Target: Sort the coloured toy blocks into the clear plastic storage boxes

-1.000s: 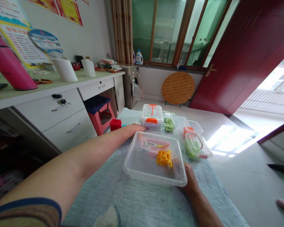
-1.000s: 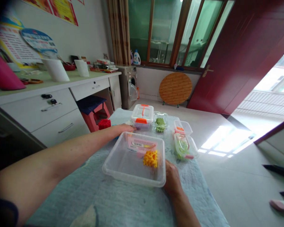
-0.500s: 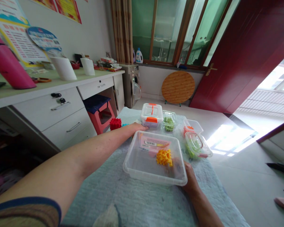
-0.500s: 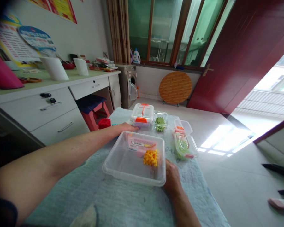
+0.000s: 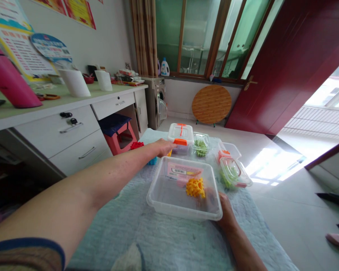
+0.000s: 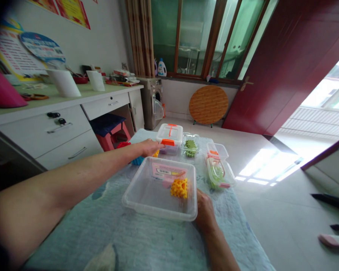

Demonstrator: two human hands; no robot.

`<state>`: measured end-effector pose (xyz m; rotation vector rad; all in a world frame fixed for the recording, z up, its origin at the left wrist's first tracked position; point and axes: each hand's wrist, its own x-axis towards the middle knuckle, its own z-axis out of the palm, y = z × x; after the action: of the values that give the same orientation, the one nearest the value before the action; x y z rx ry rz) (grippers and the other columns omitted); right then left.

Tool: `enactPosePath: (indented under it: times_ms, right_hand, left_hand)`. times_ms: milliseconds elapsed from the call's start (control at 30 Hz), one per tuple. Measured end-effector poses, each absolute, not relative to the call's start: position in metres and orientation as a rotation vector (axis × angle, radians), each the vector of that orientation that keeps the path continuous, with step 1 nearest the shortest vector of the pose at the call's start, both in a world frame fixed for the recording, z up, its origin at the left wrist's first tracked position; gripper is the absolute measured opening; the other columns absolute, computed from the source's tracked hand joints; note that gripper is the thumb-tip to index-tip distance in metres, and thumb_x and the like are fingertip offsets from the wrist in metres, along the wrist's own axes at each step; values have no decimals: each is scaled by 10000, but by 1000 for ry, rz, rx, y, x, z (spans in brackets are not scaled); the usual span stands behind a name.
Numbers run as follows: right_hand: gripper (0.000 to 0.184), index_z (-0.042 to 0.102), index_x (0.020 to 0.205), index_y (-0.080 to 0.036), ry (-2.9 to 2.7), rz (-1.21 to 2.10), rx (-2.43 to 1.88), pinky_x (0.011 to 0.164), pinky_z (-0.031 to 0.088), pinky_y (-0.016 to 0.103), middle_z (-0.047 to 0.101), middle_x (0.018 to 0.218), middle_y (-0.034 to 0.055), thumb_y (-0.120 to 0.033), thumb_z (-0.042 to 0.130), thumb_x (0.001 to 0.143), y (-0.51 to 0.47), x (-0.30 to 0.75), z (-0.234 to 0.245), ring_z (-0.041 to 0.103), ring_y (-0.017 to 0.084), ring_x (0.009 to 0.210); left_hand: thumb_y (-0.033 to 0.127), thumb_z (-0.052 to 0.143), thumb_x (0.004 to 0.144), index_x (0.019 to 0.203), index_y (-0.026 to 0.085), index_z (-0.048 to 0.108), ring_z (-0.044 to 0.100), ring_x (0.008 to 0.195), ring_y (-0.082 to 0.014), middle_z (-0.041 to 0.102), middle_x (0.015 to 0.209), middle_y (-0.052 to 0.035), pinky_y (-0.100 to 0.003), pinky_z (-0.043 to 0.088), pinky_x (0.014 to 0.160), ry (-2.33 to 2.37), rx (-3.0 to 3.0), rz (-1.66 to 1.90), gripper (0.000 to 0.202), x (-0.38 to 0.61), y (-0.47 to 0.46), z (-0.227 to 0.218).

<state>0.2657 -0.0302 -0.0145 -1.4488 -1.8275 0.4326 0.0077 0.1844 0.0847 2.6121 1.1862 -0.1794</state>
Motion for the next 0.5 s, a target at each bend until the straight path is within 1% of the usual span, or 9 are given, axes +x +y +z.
enactPosePath:
  times_ms: [100, 233, 300, 367, 500]
  right_hand:
    - [189, 566, 592, -179, -1834, 445, -1455, 479, 383, 225, 584, 579, 18, -269, 532, 755, -30, 265, -14, 486, 123, 499]
    - [181, 584, 615, -181, -1841, 447, -1444, 497, 402, 231, 595, 591, 22, -289, 544, 755, -30, 265, -14, 494, 128, 513]
    - [202, 570, 590, -183, -1843, 436, -1452, 490, 397, 229, 583, 575, 19, -294, 539, 756, -30, 265, -14, 485, 124, 502]
    - [208, 565, 581, -185, -1841, 422, -1465, 486, 396, 228, 581, 565, 19, -314, 551, 743, -31, 264, -13, 483, 125, 499]
    - [195, 597, 617, -187, -1844, 421, -1494, 497, 406, 235, 612, 586, 27, -331, 553, 740, -32, 262, -10, 508, 136, 514]
  left_hand:
    - [264, 739, 612, 1214, 233, 607, 615, 1052, -345, 664, 1170, -133, -463, 418, 937, 1228, 2671, -264, 617, 3, 178, 101]
    - [289, 769, 566, 1241, 279, 576, 612, 1037, -317, 656, 1182, -86, -413, 427, 916, 1240, 2695, -293, 703, -6, 162, 120]
    - [276, 769, 552, 1272, 280, 550, 606, 1044, -307, 651, 1182, -76, -393, 425, 918, 1264, 2720, -255, 753, -11, 155, 133]
    - [253, 754, 556, 1314, 256, 517, 600, 1058, -308, 637, 1197, -85, -383, 419, 926, 1276, 2754, -185, 794, -16, 147, 149]
    - [233, 717, 591, 1379, 229, 436, 575, 1109, -291, 587, 1280, -88, -359, 398, 959, 1221, 2780, 24, 837, -16, 121, 184]
